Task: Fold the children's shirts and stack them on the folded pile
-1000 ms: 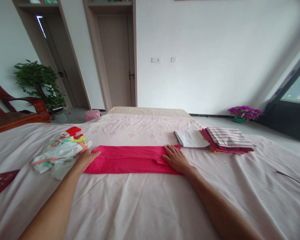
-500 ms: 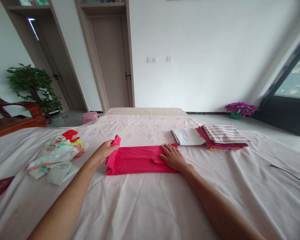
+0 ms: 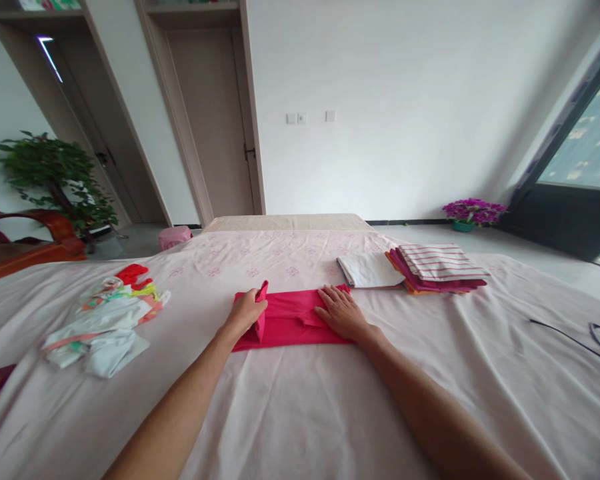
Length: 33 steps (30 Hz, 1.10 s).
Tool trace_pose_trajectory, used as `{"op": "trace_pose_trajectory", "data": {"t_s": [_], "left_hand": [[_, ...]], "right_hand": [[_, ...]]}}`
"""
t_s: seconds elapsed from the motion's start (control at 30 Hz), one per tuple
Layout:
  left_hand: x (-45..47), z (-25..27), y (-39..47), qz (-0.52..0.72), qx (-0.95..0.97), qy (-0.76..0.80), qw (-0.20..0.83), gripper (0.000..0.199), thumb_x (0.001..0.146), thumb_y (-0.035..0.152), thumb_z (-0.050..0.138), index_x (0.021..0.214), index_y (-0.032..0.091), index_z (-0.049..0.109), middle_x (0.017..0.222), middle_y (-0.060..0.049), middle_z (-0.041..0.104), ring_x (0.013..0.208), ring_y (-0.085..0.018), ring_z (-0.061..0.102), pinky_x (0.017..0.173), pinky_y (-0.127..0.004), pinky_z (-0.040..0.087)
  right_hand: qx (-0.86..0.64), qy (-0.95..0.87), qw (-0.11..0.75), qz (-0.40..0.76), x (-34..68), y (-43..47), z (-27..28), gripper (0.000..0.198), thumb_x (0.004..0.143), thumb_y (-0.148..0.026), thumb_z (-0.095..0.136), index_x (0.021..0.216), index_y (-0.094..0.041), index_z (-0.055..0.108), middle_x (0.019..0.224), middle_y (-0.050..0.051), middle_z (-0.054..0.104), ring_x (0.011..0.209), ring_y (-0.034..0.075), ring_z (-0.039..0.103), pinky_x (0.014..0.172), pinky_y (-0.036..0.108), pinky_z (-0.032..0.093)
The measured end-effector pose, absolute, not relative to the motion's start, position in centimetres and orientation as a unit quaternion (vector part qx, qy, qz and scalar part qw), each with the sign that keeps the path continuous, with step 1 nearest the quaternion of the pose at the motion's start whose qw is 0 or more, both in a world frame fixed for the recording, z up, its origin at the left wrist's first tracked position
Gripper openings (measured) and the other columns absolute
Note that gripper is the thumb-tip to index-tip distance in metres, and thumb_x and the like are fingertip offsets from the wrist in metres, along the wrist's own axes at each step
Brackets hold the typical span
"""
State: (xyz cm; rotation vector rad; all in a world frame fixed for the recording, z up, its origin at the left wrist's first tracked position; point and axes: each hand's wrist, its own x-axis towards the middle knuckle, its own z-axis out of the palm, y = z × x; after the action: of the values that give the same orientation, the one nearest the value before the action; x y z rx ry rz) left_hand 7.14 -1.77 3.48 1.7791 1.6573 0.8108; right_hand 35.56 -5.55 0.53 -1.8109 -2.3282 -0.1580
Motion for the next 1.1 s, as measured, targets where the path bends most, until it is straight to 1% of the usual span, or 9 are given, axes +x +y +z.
{"op": "trace_pose_trajectory", "data": {"t_s": [0.2, 0.33, 0.43, 0.53, 0.67, 0.77, 0.93, 1.03, 1.1], "left_hand": [[8.3, 3.2, -2.3, 0.291, 0.680, 0.586, 0.331, 0.039, 0.081, 0.043, 0.060, 0.108, 0.016, 0.064, 0.081, -0.004, 0.070, 0.069, -0.016, 0.065, 0.060, -0.023, 0.045], [8.0, 3.5, -3.0, 0.294, 0.682, 0.573, 0.346, 0.046, 0.091, 0.048, 0.045, 0.119, 0.015, 0.061, 0.089, -0.008, 0.072, 0.065, -0.015, 0.067, 0.060, -0.026, 0.050], [7.4, 3.6, -3.2, 0.310, 0.737, 0.567, 0.197, 0.039, 0.094, 0.038, 0.043, 0.120, 0.019, 0.064, 0.111, -0.010, 0.071, 0.093, -0.019, 0.068, 0.085, -0.031, 0.051], [7.4, 2.8, -3.3, 0.257, 0.814, 0.518, 0.059, 0.046, 0.096, 0.040, 0.040, 0.133, 0.018, 0.057, 0.139, -0.012, 0.058, 0.130, -0.025, 0.050, 0.110, -0.039, 0.036], [8.7, 1.2, -4.1, 0.160, 0.854, 0.496, 0.012, 0.062, 0.096, 0.052, 0.036, 0.148, 0.018, 0.039, 0.155, -0.012, 0.039, 0.145, -0.030, 0.029, 0.118, -0.049, 0.022], [9.3, 0.7, -4.6, 0.139, 0.857, 0.496, 0.009, 0.066, 0.096, 0.055, 0.035, 0.151, 0.018, 0.035, 0.157, -0.012, 0.034, 0.146, -0.031, 0.026, 0.118, -0.052, 0.019], [7.6, 1.4, -3.7, 0.231, 0.794, 0.562, 0.016, 0.052, 0.096, 0.042, 0.038, 0.141, 0.017, 0.048, 0.150, -0.014, 0.045, 0.144, -0.028, 0.032, 0.117, -0.046, 0.022], [4.6, 2.0, -2.2, 0.298, 0.667, 0.675, 0.105, 0.056, 0.088, 0.036, 0.050, 0.139, 0.011, 0.048, 0.141, -0.021, 0.052, 0.135, -0.030, 0.045, 0.110, -0.041, 0.032], [2.7, 2.2, -1.4, 0.311, 0.608, 0.707, 0.181, 0.061, 0.082, 0.039, 0.056, 0.135, 0.009, 0.049, 0.130, -0.024, 0.060, 0.125, -0.033, 0.054, 0.101, -0.040, 0.040]], "right_hand": [[-0.611, -0.783, 0.098, -0.054, 35.7, -5.4, 0.3, 0.065, 0.098, -0.056, 0.031, 0.149, -0.016, 0.040, 0.156, 0.012, 0.035, 0.145, 0.027, 0.028, 0.118, 0.043, 0.020], [-0.611, -0.783, 0.101, -0.060, 35.6, -5.4, 0.2, 0.065, 0.098, -0.057, 0.031, 0.148, -0.017, 0.040, 0.155, 0.012, 0.036, 0.144, 0.028, 0.029, 0.117, 0.043, 0.020], [-0.611, -0.783, 0.100, -0.062, 35.6, -5.4, 0.2, 0.064, 0.098, -0.056, 0.031, 0.148, -0.016, 0.040, 0.155, 0.012, 0.035, 0.144, 0.028, 0.029, 0.117, 0.043, 0.021], [-0.611, -0.783, 0.096, -0.063, 35.5, -5.4, 0.3, 0.065, 0.099, -0.056, 0.032, 0.148, -0.015, 0.040, 0.155, 0.013, 0.035, 0.144, 0.028, 0.029, 0.117, 0.044, 0.021], [-0.608, -0.786, 0.090, -0.068, 35.5, -5.5, 0.4, 0.064, 0.099, -0.055, 0.030, 0.148, -0.014, 0.040, 0.155, 0.013, 0.035, 0.144, 0.029, 0.029, 0.118, 0.044, 0.021], [-0.607, -0.786, 0.089, -0.069, 35.4, -5.5, 0.3, 0.064, 0.099, -0.054, 0.031, 0.149, -0.014, 0.040, 0.156, 0.013, 0.034, 0.144, 0.028, 0.028, 0.118, 0.044, 0.021], [-0.606, -0.787, 0.103, -0.052, 35.4, -5.6, 0.5, 0.062, 0.099, -0.052, 0.033, 0.148, -0.015, 0.041, 0.155, 0.012, 0.036, 0.145, 0.027, 0.028, 0.118, 0.044, 0.020], [-0.595, -0.793, 0.134, -0.009, 36.0, -5.4, 1.4, 0.055, 0.101, -0.047, 0.031, 0.145, -0.017, 0.045, 0.151, 0.011, 0.042, 0.143, 0.025, 0.033, 0.116, 0.042, 0.025], [-0.589, -0.787, 0.182, 0.033, 36.7, -5.1, 2.4, 0.052, 0.102, -0.045, 0.027, 0.138, -0.018, 0.053, 0.144, 0.011, 0.052, 0.136, 0.023, 0.043, 0.111, 0.037, 0.032]]}}
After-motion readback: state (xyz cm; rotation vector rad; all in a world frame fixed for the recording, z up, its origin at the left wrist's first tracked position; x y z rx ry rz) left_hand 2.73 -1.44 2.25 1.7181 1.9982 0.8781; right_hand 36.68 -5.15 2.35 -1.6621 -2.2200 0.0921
